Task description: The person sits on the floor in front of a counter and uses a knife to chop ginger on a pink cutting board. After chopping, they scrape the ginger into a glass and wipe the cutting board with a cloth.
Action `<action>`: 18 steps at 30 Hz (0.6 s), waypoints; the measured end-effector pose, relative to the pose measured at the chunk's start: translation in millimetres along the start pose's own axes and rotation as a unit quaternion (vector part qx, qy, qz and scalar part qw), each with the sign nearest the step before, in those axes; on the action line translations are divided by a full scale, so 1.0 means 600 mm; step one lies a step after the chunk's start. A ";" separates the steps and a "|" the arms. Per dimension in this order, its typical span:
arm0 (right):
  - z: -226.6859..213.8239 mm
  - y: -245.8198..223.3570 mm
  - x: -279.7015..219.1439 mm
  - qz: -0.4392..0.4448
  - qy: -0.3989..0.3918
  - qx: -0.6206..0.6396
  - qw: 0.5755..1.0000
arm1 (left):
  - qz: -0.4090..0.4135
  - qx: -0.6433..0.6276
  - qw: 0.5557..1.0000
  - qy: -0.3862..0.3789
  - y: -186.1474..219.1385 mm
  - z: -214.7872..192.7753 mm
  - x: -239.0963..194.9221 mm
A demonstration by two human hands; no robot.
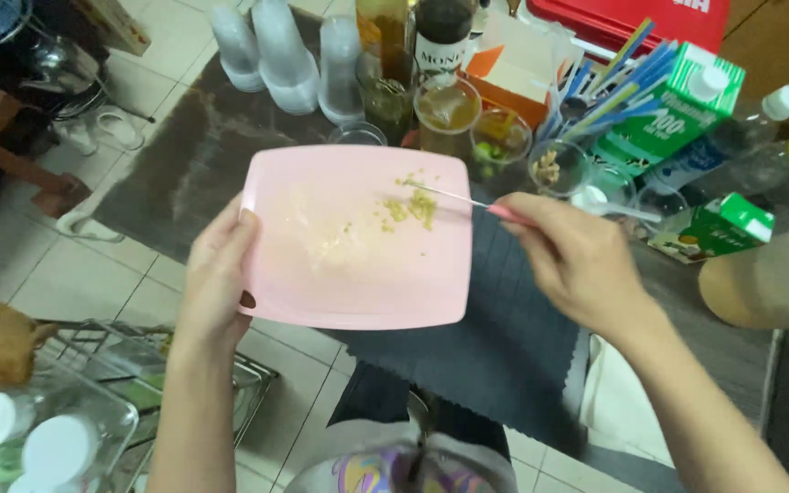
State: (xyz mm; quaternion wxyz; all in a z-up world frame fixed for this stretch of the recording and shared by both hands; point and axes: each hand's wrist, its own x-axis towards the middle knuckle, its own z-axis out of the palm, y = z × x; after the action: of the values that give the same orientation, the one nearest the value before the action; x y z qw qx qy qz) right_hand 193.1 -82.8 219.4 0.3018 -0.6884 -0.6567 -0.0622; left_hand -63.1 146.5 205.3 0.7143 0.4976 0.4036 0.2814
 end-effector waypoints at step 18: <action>0.046 -0.017 0.056 0.076 -0.278 0.078 0.954 | -0.097 0.005 0.988 0.122 -0.024 -0.069 0.015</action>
State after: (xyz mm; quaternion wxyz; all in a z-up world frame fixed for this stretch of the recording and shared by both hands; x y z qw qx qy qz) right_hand 179.5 -40.1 216.5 0.1641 -0.7005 -0.6631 0.2067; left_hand -94.1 168.7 181.7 0.6808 0.4218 0.5359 0.2672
